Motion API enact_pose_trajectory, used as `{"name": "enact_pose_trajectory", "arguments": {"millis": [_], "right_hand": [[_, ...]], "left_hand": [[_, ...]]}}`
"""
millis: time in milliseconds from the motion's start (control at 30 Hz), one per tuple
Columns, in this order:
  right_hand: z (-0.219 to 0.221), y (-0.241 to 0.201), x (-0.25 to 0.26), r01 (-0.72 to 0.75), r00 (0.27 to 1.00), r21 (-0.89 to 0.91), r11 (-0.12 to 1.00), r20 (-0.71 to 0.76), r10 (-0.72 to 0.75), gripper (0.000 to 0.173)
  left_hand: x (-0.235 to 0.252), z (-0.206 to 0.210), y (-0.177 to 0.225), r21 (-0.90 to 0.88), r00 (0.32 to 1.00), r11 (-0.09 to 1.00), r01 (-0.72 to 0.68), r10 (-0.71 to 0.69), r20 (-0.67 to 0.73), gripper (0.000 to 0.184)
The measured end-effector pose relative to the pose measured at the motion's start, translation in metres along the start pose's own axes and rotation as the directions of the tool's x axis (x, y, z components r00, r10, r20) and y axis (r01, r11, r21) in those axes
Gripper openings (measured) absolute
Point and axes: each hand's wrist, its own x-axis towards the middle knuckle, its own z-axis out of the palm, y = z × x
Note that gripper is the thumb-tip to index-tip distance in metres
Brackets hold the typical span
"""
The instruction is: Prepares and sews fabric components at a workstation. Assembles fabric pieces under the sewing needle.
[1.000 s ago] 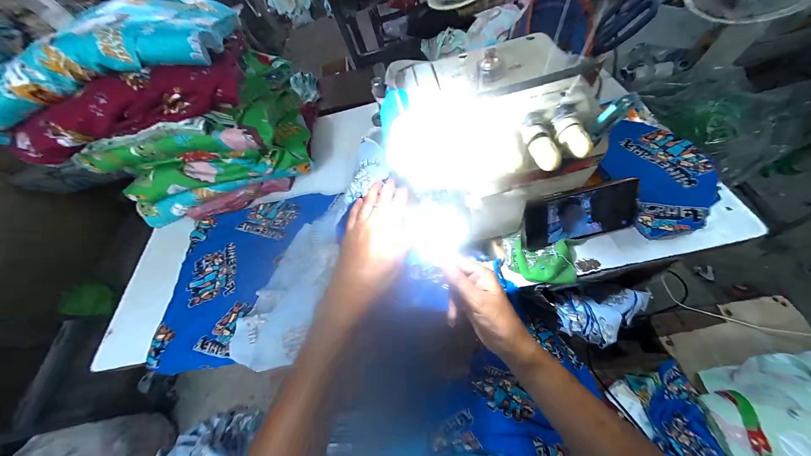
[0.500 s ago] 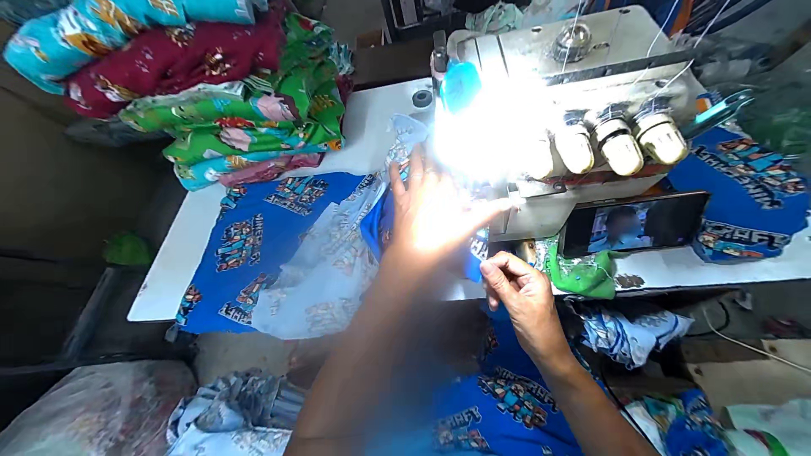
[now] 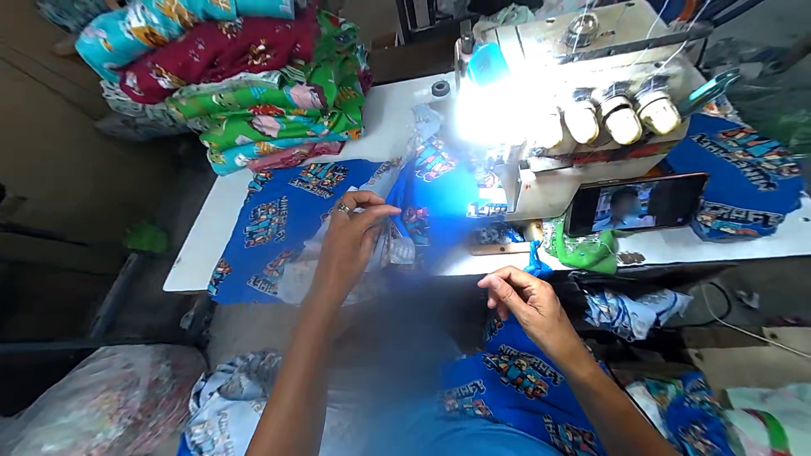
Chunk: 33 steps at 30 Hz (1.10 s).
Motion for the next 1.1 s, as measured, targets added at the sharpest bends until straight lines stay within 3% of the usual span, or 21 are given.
{"name": "enact_pose_trajectory", "arguments": {"millis": [133, 267, 400, 500, 567, 733, 900, 1100], "right_hand": [[0.006, -0.009, -0.002, 0.022, 0.997, -0.02, 1.0, 0.076, -0.02, 0.025], [0.004, -0.019, -0.002, 0.159, 0.983, -0.067, 0.985, 0.108, -0.151, 0.026], [0.015, -0.035, 0.012, 0.278, 0.959, -0.026, 0.96, -0.041, -0.279, 0.032], [0.02, -0.044, 0.026, 0.285, 0.946, -0.052, 0.957, -0.146, -0.29, 0.053], [0.02, -0.046, 0.037, 0.254, 0.951, -0.036, 0.966, -0.173, -0.257, 0.056], [0.016, -0.041, 0.047, 0.173, 0.956, 0.079, 0.982, -0.255, -0.148, 0.016], [0.006, -0.038, 0.045, 0.112, 0.956, 0.144, 0.983, -0.285, -0.067, 0.013], [0.008, -0.034, 0.043, 0.133, 0.955, 0.158, 0.978, -0.285, -0.084, 0.013]], "left_hand": [[0.006, -0.003, -0.016, -0.019, 0.996, 0.998, -0.052, 0.053, 0.073, 0.013], [0.037, -0.035, 0.006, -0.085, 0.97, 0.988, -0.129, 0.143, 0.195, 0.017], [0.064, -0.041, 0.048, -0.149, 0.928, 0.965, -0.214, 0.249, 0.279, 0.017], [0.077, -0.024, 0.07, -0.128, 0.874, 0.933, -0.337, 0.361, 0.326, 0.021], [0.083, -0.013, 0.078, -0.105, 0.849, 0.92, -0.377, 0.389, 0.359, 0.023], [0.088, 0.001, 0.076, -0.085, 0.848, 0.916, -0.391, 0.395, 0.354, 0.017], [0.08, 0.006, 0.062, -0.039, 0.862, 0.94, -0.338, 0.326, 0.388, 0.022], [0.072, 0.018, 0.072, 0.004, 0.926, 0.957, -0.291, 0.281, 0.252, 0.015]]}}
